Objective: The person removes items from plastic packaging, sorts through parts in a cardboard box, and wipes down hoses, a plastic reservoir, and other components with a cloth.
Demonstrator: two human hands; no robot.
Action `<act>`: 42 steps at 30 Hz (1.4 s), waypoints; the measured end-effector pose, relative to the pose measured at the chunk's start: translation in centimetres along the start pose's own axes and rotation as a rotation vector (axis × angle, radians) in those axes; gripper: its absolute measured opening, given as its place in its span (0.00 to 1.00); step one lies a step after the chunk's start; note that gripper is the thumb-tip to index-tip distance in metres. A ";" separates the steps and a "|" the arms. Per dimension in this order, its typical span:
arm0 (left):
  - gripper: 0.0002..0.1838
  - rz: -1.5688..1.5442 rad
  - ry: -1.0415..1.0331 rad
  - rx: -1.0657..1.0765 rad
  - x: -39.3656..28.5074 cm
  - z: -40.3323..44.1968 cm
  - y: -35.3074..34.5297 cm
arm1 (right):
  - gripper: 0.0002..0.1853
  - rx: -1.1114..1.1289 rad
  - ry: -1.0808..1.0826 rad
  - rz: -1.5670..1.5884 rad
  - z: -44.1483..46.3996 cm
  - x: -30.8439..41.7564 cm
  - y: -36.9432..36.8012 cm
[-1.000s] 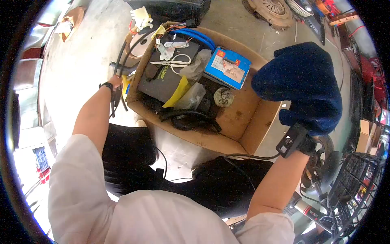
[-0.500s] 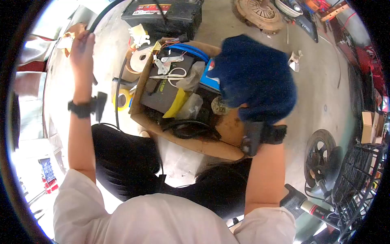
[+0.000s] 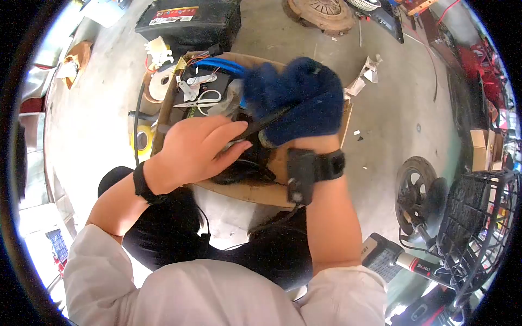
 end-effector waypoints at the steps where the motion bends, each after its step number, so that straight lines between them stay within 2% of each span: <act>1: 0.19 -0.012 -0.053 0.002 -0.2 0.1 0.3 | 0.11 0.004 -0.034 0.016 -0.1 -0.5 1.0; 3: 0.21 -0.037 -0.164 0.004 -0.3 0.1 1.3 | 0.11 -0.016 -0.075 0.031 0.0 -1.9 3.0; 6: 0.21 -0.021 -0.229 0.143 1.4 0.4 4.5 | 0.11 -0.071 -0.148 0.019 0.5 -5.0 5.9; 8: 0.23 0.007 -0.155 -0.094 5.1 0.6 6.3 | 0.10 -0.115 -0.175 -0.037 1.3 -7.4 7.9; 10: 0.24 0.157 -0.021 -0.109 9.5 -0.2 7.1 | 0.10 -0.113 -0.180 -0.149 1.9 -9.5 8.9; 13: 0.23 0.294 0.178 0.018 11.8 0.1 6.2 | 0.10 -0.100 -0.178 -0.142 1.9 -9.7 8.1; 14: 0.23 0.237 0.233 0.007 11.7 0.2 5.8 | 0.10 -0.107 -0.216 -0.032 1.4 -9.5 7.4; 16: 0.22 0.116 0.344 -0.011 9.2 0.8 4.2 | 0.09 -0.170 -0.427 0.561 1.1 -7.0 4.8; 18: 0.18 -0.022 0.333 0.058 7.6 0.1 2.0 | 0.09 -0.215 -0.622 1.154 0.8 -4.3 2.0; 20: 0.14 -0.238 0.505 0.105 4.5 0.3 0.4 | 0.10 -0.205 -0.624 1.337 0.5 -2.1 0.9; 23: 0.10 -0.204 0.466 0.248 1.6 0.4 0.0 | 0.16 -0.120 -0.346 0.995 0.3 1.7 0.5; 26: 0.11 -0.001 0.155 0.129 1.2 1.1 0.6 | 0.22 0.004 -0.196 0.715 0.2 2.9 0.6; 27: 0.11 0.024 0.120 0.130 1.2 1.1 0.8 | 0.23 0.073 -0.227 0.659 0.4 1.9 1.4; 29: 0.12 0.066 0.054 0.134 1.2 1.0 1.3 | 0.19 0.110 -0.386 0.836 0.6 -0.6 2.1; 31: 0.12 0.134 0.022 0.164 0.9 1.6 2.2 | 0.13 0.122 -0.084 0.020 1.2 -1.4 3.3; 32: 0.12 0.169 0.006 0.178 0.9 1.8 2.8 | 0.14 0.104 -0.026 -0.126 1.3 -1.8 3.8; 34: 0.10 0.167 -0.004 0.061 1.4 2.0 4.6 | 0.14 0.037 -0.074 -0.001 1.5 -2.7 5.1; 36: 0.10 0.173 0.006 -0.095 2.4 2.4 6.4 | 0.15 -0.074 -0.214 0.456 1.4 -3.5 6.3; 38: 0.11 0.120 0.320 -0.577 5.1 1.2 9.2 | 0.17 -0.134 -0.273 0.765 1.2 -4.0 6.8; 40: 0.14 -0.278 0.488 -0.715 7.3 1.3 12.1 | 0.18 -0.132 -0.304 0.934 1.0 -4.1 6.2; 42: 0.14 -0.578 0.557 -0.812 7.2 2.0 12.5 | 0.20 -0.046 -0.286 0.931 0.8 -3.3 4.2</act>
Point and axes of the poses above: each hand's wrist, its own z-axis towards the middle knuckle, its own y-axis out of the back of the hand, x = y × z, the point moved 3 cm from there along z, towards the middle knuckle, and after that the axes turned 12 degrees about -x, right-handed, at the moved point
